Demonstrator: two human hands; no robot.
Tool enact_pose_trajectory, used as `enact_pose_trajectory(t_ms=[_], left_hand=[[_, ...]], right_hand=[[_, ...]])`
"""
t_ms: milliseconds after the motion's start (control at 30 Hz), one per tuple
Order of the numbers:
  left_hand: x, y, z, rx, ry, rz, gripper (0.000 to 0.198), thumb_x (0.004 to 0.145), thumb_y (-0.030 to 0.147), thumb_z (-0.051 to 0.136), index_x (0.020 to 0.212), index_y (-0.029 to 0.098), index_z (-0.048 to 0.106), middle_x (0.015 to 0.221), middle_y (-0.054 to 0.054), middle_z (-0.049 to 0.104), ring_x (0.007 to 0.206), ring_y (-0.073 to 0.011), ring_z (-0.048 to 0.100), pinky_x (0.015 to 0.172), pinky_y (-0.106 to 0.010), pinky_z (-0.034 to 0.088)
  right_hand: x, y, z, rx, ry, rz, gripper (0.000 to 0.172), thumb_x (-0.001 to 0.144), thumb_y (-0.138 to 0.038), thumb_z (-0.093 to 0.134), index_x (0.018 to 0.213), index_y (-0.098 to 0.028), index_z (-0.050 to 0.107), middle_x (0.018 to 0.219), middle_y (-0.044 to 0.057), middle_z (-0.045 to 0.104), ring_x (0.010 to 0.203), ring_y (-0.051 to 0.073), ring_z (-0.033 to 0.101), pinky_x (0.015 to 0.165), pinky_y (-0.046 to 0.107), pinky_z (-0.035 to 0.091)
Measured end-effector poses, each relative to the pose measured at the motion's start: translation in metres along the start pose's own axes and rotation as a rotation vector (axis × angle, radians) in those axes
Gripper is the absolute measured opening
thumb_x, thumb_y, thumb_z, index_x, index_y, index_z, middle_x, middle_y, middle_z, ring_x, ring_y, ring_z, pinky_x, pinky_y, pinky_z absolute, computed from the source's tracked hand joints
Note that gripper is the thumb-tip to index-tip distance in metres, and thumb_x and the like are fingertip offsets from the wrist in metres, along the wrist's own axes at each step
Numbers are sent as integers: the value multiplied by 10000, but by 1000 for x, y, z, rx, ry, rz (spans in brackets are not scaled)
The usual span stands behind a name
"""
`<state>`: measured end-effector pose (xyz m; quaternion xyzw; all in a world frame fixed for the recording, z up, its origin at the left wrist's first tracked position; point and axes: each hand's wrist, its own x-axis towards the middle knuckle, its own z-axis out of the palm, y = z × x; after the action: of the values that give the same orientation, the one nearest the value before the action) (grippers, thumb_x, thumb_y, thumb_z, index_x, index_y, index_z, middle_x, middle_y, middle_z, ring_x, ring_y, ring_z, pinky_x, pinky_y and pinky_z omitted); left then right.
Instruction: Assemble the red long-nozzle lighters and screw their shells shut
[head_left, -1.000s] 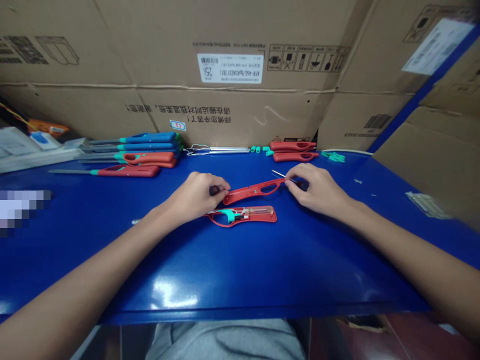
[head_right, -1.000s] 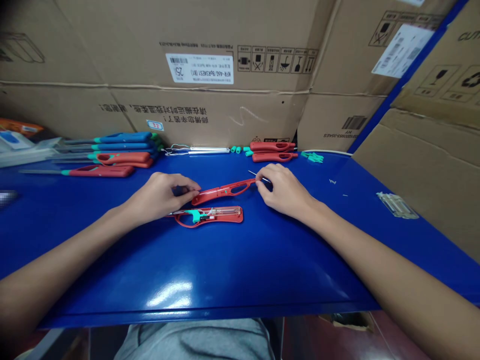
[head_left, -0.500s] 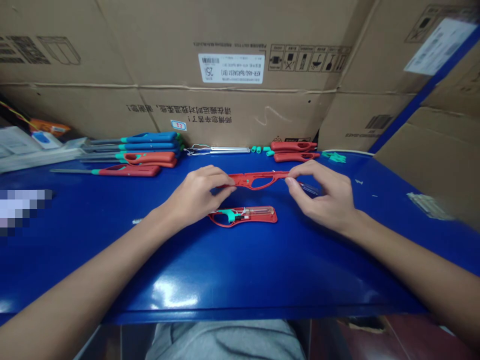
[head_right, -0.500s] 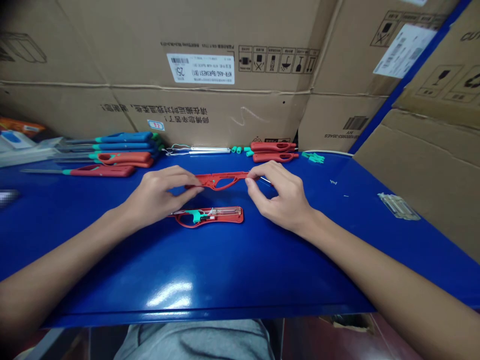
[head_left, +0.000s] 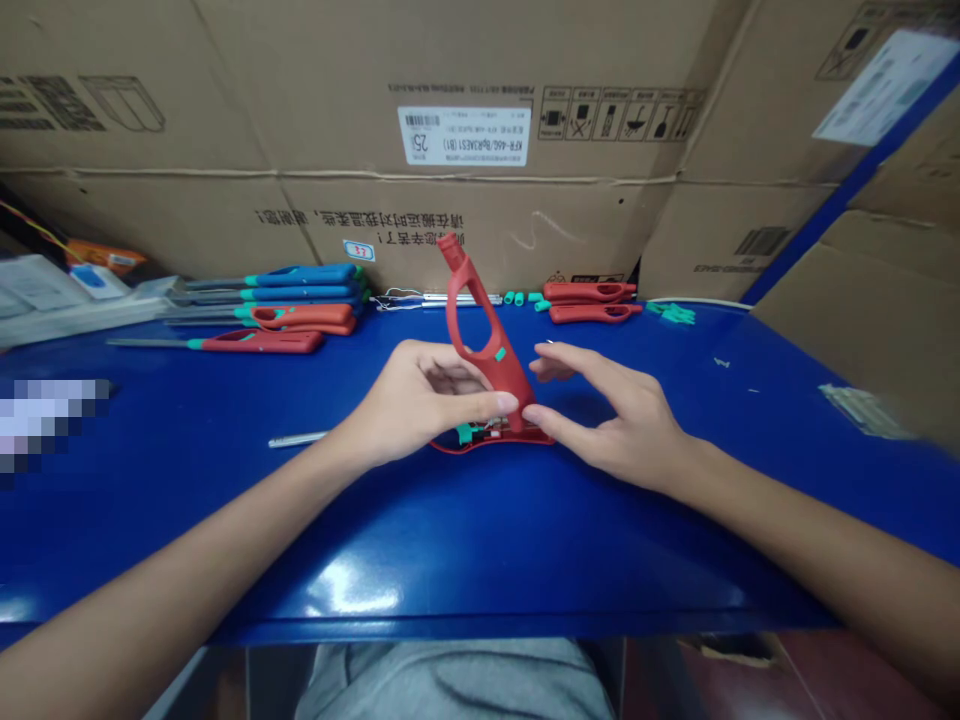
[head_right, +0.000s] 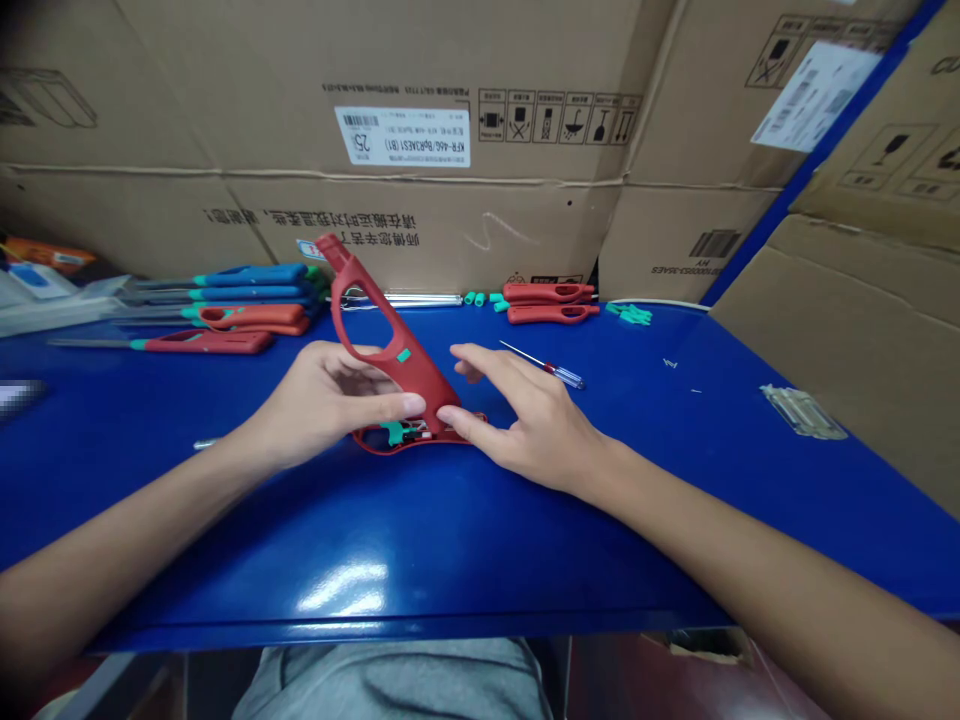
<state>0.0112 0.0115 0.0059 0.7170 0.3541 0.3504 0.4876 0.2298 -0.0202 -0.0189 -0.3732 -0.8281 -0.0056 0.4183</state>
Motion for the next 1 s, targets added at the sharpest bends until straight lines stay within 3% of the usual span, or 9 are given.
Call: enact_pose_trajectory(t_ms=[100,267,467,567,633,667,700,800,1000], left_hand=[[-2,2,0,73,-23,14,235,689,344,792,775,134,731,743,-47,752,658,-191,707,628,-287,595],[0,-2,-5,53,25,25,202,683,320,797,740,137,733,732,-48,751,651,-192,707,627,-288,597],[-2,-4,9,51,-10,76,185,740,302,747,836,144,748,787,-43,760,681,-180,710,637,-260,580],[-4,6,-9,275,-132,135,235,786,332,713,971,191,748,945,-41,761,851,-198,715,782,-284,572],[-4,13,-36,654,-306,132,374,688,366,797,1036,241,739,1033,-37,747,948,-231,695,831,-303,552],[-4,15,-50,814,-314,100,420,636,376,830,1025,241,743,1024,-42,749,930,-243,697,801,-304,555],[-4,16,-64,920,-293,76,393,641,373,825,998,229,749,988,-45,756,883,-241,703,753,-294,556],[-6,16,-92,1019,-401,-30,213,758,272,734,961,209,753,947,-25,763,826,-195,703,708,-242,540],[-22,6,-85,961,-334,-29,257,851,358,635,1039,205,723,1015,-34,745,879,-203,689,765,-279,534]], right_hand=[[0,-5,2,-5,3,-12,280,891,-267,599,1166,-214,603,1023,56,734,892,192,707,831,340,576],[2,-10,4,83,-46,37,419,839,-341,673,1223,-212,568,1020,49,722,867,184,698,817,328,577],[6,-13,11,250,-73,128,395,807,-311,721,1161,-210,578,1023,58,671,889,183,650,770,320,566],[7,-11,9,384,-78,239,419,781,-264,731,1164,-208,570,1023,60,633,876,180,631,684,298,563],[7,-7,5,364,-101,258,349,792,-238,706,1119,-211,587,1042,63,620,879,179,618,695,304,551],[7,-5,2,328,-121,256,313,797,-235,697,1092,-212,596,1044,63,618,871,177,609,704,311,542],[7,-2,0,281,-146,255,289,800,-234,691,1074,-210,603,1035,62,615,857,176,598,709,318,531],[5,8,-4,166,-170,259,272,791,-235,697,1049,-201,617,993,55,605,786,160,560,684,318,499],[4,15,-3,110,-170,233,290,790,-250,698,1061,-194,611,992,50,612,752,152,552,677,310,484]])
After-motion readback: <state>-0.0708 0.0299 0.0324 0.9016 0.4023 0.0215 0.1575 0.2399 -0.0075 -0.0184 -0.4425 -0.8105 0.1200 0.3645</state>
